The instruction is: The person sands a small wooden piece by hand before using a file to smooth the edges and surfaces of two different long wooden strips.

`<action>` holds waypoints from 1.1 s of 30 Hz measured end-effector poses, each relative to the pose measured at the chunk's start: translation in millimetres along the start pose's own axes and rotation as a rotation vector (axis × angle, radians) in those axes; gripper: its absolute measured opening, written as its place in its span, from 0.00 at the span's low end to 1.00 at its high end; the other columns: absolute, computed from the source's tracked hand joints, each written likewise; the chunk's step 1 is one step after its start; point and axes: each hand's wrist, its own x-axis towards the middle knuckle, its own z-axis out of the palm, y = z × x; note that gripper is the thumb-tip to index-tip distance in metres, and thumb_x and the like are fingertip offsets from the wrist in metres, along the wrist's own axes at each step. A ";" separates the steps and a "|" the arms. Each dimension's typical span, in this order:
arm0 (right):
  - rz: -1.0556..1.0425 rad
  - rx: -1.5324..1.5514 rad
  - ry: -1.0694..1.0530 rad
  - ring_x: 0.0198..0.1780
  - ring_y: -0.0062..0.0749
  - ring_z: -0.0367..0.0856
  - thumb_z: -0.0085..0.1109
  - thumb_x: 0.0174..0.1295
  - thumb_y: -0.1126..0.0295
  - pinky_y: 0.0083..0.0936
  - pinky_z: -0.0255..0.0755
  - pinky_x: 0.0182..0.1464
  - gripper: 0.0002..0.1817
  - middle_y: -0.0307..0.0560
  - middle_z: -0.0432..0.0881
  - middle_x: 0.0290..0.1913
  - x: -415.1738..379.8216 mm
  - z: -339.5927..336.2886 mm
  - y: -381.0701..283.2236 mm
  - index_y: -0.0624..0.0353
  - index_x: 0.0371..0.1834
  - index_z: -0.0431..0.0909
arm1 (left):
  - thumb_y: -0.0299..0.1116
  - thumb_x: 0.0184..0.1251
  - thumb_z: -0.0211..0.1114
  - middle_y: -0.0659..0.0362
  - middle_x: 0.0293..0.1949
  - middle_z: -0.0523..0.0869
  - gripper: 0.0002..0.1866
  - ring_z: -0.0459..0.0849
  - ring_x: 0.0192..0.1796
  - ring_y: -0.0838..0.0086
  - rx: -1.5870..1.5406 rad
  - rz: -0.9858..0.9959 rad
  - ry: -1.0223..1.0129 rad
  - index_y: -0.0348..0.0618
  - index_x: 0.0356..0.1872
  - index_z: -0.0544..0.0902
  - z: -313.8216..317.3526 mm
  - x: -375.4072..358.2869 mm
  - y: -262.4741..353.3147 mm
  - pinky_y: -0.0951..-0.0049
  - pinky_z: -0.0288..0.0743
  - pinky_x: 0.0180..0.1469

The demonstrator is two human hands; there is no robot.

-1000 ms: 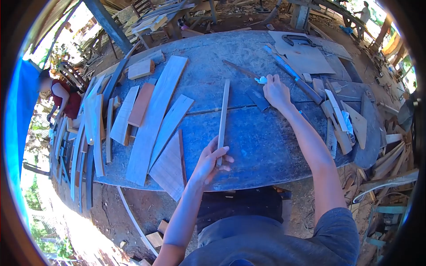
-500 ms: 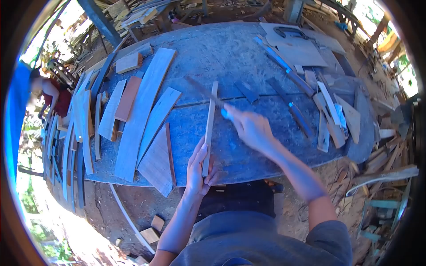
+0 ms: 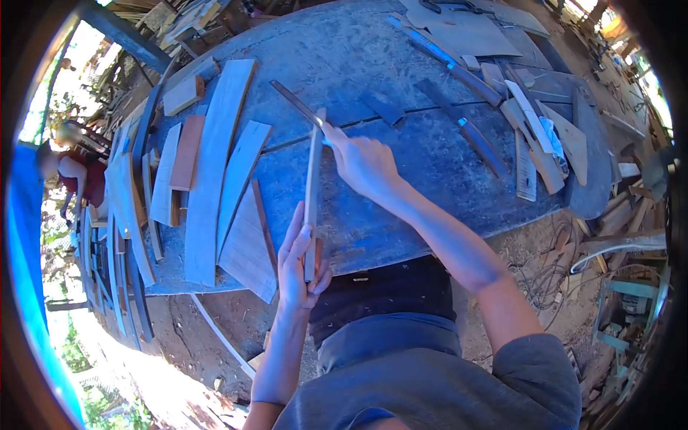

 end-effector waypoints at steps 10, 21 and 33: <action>0.127 0.082 -0.065 0.32 0.58 0.87 0.49 0.72 0.68 0.53 0.80 0.33 0.24 0.62 0.86 0.29 2.3 -3.4 7.3 0.50 0.72 0.71 | 0.43 0.82 0.51 0.66 0.16 0.64 0.34 0.57 0.08 0.85 0.074 -0.015 0.042 0.48 0.82 0.51 -4.2 -11.6 -0.6 0.84 0.54 0.07; 0.070 0.072 -0.048 0.30 0.57 0.87 0.48 0.73 0.67 0.51 0.82 0.33 0.23 0.60 0.86 0.30 -6.6 6.0 10.2 0.50 0.71 0.70 | 0.36 0.80 0.52 0.63 0.24 0.71 0.33 0.61 0.10 0.85 -0.012 -0.014 0.044 0.49 0.82 0.52 -11.6 -5.6 0.6 0.83 0.57 0.08; 0.060 0.085 -0.147 0.35 0.55 0.89 0.50 0.70 0.68 0.50 0.83 0.37 0.25 0.62 0.87 0.40 -14.0 1.6 -14.0 0.52 0.70 0.72 | 0.40 0.81 0.52 0.65 0.19 0.69 0.34 0.60 0.09 0.84 -0.007 0.016 0.046 0.46 0.81 0.52 -21.4 3.2 10.3 0.83 0.55 0.08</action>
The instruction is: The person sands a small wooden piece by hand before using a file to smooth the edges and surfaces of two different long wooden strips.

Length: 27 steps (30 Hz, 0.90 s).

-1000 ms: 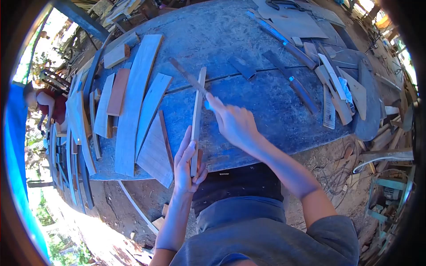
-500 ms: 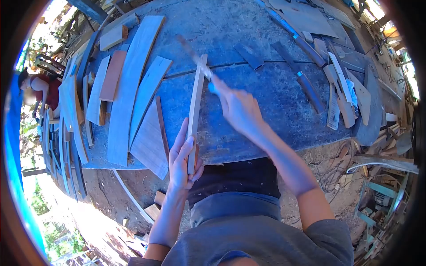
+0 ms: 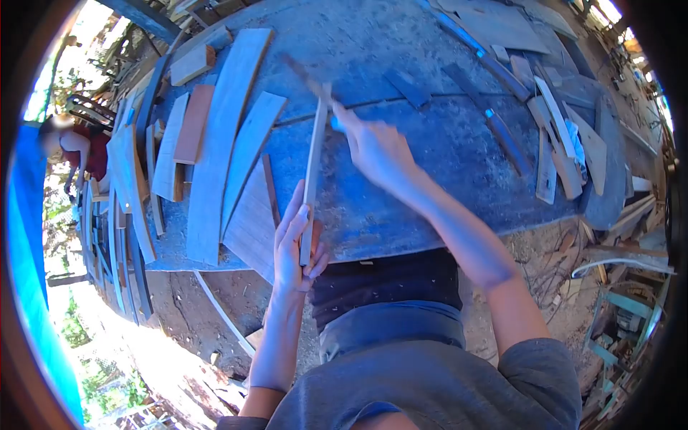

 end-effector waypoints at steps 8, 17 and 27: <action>-0.039 0.052 0.028 0.37 0.60 0.87 0.50 0.71 0.69 0.52 0.81 0.39 0.25 0.64 0.87 0.37 45.3 5.4 -8.3 0.49 0.72 0.72 | 0.42 0.81 0.51 0.66 0.16 0.65 0.33 0.57 0.08 0.83 -0.049 -0.012 -0.074 0.47 0.81 0.53 -5.2 9.1 -0.1 0.83 0.56 0.09; -0.215 0.047 0.049 0.36 0.58 0.88 0.49 0.71 0.69 0.52 0.82 0.38 0.26 0.61 0.88 0.36 4.1 13.6 -20.6 0.47 0.73 0.69 | 0.43 0.81 0.51 0.66 0.16 0.64 0.33 0.56 0.09 0.83 -0.182 -0.061 -0.037 0.51 0.81 0.54 -14.6 28.1 3.1 0.83 0.56 0.10; -0.085 -0.031 -0.169 0.38 0.60 0.88 0.47 0.71 0.69 0.51 0.83 0.38 0.24 0.64 0.87 0.41 27.2 9.4 -22.5 0.50 0.71 0.71 | 0.45 0.82 0.52 0.65 0.16 0.66 0.27 0.59 0.07 0.83 -0.185 -0.045 -0.084 0.57 0.77 0.61 -29.0 67.9 11.8 0.83 0.57 0.08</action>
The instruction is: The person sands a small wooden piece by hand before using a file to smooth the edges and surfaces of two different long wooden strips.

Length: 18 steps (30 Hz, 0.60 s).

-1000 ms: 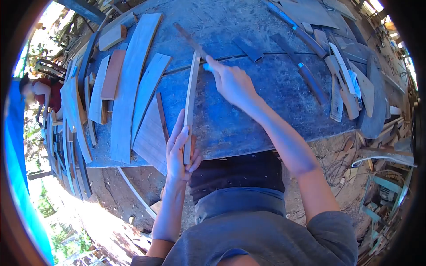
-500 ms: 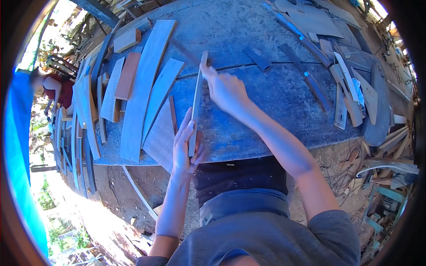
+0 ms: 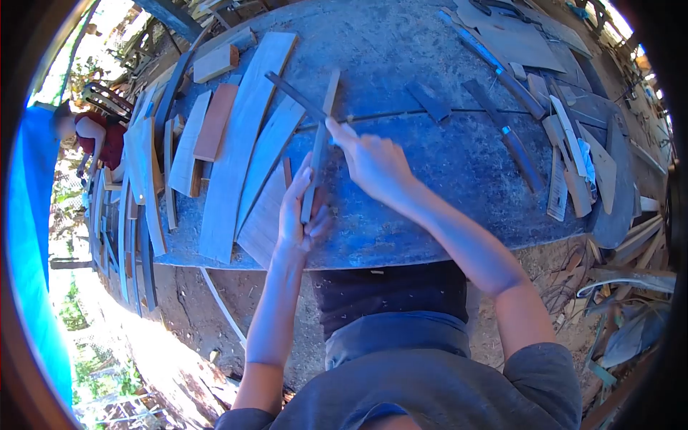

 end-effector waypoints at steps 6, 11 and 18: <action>0.048 -0.027 0.263 0.41 0.58 0.88 0.46 0.69 0.70 0.51 0.82 0.40 0.22 0.57 0.88 0.39 94.6 -6.1 42.2 0.47 0.66 0.73 | 0.45 0.81 0.53 0.65 0.16 0.65 0.15 0.58 0.07 0.83 -0.014 -0.016 -0.051 0.51 0.59 0.72 -3.6 26.2 15.4 0.83 0.57 0.08; -0.064 -0.115 0.117 0.46 0.58 0.88 0.42 0.74 0.66 0.50 0.82 0.46 0.24 0.61 0.87 0.45 70.9 -1.1 9.4 0.45 0.72 0.72 | 0.45 0.80 0.54 0.64 0.16 0.65 0.11 0.58 0.09 0.81 -0.120 -0.038 -0.101 0.49 0.47 0.72 -25.6 82.8 29.7 0.83 0.54 0.09; -0.044 -0.125 0.182 0.46 0.56 0.88 0.44 0.70 0.68 0.49 0.81 0.47 0.22 0.58 0.86 0.47 116.1 0.7 4.4 0.44 0.67 0.72 | 0.44 0.81 0.52 0.62 0.19 0.65 0.09 0.56 0.10 0.81 -0.278 -0.021 -0.206 0.53 0.49 0.74 -25.9 103.5 31.6 0.82 0.55 0.10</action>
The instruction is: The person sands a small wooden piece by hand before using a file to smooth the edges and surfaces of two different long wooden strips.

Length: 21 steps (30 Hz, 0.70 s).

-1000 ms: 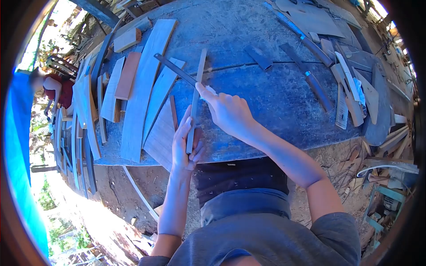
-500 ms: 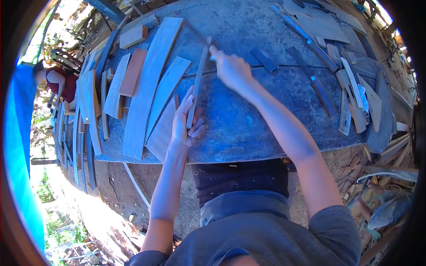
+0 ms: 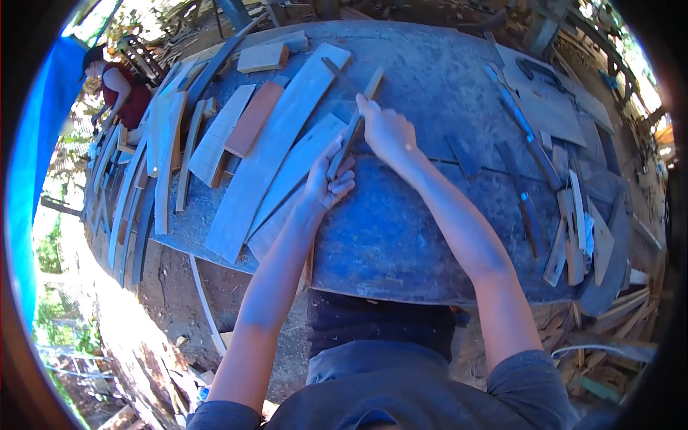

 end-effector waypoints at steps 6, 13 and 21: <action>0.120 -0.051 -0.058 0.50 0.59 0.86 0.42 0.72 0.68 0.53 0.79 0.51 0.24 0.61 0.86 0.49 27.0 -11.2 31.4 0.42 0.71 0.70 | 0.42 0.81 0.52 0.65 0.17 0.63 0.30 0.56 0.12 0.81 0.106 0.052 0.032 0.60 0.80 0.56 12.3 -6.4 -9.7 0.82 0.56 0.14; -0.011 -0.115 -0.076 0.49 0.61 0.86 0.46 0.69 0.67 0.55 0.80 0.50 0.28 0.63 0.86 0.47 11.9 1.0 21.8 0.37 0.74 0.68 | 0.42 0.82 0.51 0.65 0.18 0.64 0.31 0.56 0.12 0.82 0.116 0.071 0.025 0.58 0.81 0.54 14.1 -4.2 -4.7 0.81 0.54 0.14; 0.077 -0.067 0.023 0.49 0.62 0.86 0.46 0.69 0.70 0.53 0.80 0.51 0.28 0.63 0.87 0.46 46.0 5.1 24.9 0.44 0.74 0.68 | 0.41 0.82 0.51 0.65 0.17 0.65 0.32 0.56 0.11 0.81 0.132 0.061 0.088 0.57 0.82 0.53 16.7 -12.7 -6.8 0.80 0.55 0.14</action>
